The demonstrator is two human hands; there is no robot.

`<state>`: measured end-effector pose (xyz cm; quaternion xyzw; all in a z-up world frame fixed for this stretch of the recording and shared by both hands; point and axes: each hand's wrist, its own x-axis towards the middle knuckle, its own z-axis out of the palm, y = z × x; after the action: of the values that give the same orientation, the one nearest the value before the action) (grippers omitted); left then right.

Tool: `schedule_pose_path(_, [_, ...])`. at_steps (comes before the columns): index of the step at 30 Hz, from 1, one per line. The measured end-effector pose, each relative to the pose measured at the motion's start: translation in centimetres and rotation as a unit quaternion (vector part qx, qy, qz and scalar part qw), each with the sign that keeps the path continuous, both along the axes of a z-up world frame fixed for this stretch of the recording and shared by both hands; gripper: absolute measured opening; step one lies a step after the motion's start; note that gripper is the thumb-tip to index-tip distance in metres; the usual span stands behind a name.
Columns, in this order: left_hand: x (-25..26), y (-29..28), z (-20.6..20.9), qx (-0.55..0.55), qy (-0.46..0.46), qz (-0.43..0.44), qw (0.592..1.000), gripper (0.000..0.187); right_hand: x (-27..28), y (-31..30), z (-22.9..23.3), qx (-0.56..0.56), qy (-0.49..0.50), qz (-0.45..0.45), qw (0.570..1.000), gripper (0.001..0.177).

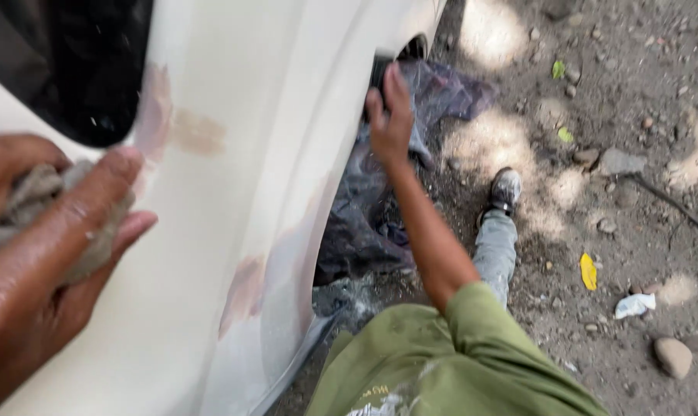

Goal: The person sands the side panel of a white car using a sanding block and a cloth. They repeatedly rub the surface to smooth it, occasionally dipping the block into a bucket of water to wet it before resuming sanding.

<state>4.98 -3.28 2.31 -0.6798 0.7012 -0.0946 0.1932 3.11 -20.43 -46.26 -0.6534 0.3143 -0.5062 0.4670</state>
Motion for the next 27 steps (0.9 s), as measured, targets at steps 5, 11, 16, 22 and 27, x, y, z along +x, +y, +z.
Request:
schedule_pose_path(5, [0.1, -0.4, 0.4, 0.001, -0.026, -0.004, 1.000, 0.054, -1.4, 7.0, 3.2, 0.030, -0.055, 0.001, 0.998, 0.048])
schedule_pose_path(11, [0.2, -0.4, 0.4, 0.011, -0.020, 0.018, 1.000, 0.055, 0.6, -1.5, 3.2, 0.136, -0.073, 0.019, 0.988, 0.057])
schedule_pose_path(16, [0.6, -0.3, 0.0, -0.003, -0.008, -0.012, 1.000, 0.055, -3.0, 11.0, 3.5, 0.077, -0.057, 0.011, 0.995, 0.055])
schedule_pose_path(22, [1.8, 0.1, -0.6, 0.029, 0.009, 0.018, 0.999, 0.061, 0.5, -0.8, 4.5, 0.297, 0.003, 0.030, 0.954, 0.067])
schedule_pose_path(27, [1.5, 0.4, -0.5, 0.013, 0.031, 0.010, 0.999, 0.061, -1.1, 6.1, 3.4, 0.098, -0.040, -0.011, 0.994, 0.058])
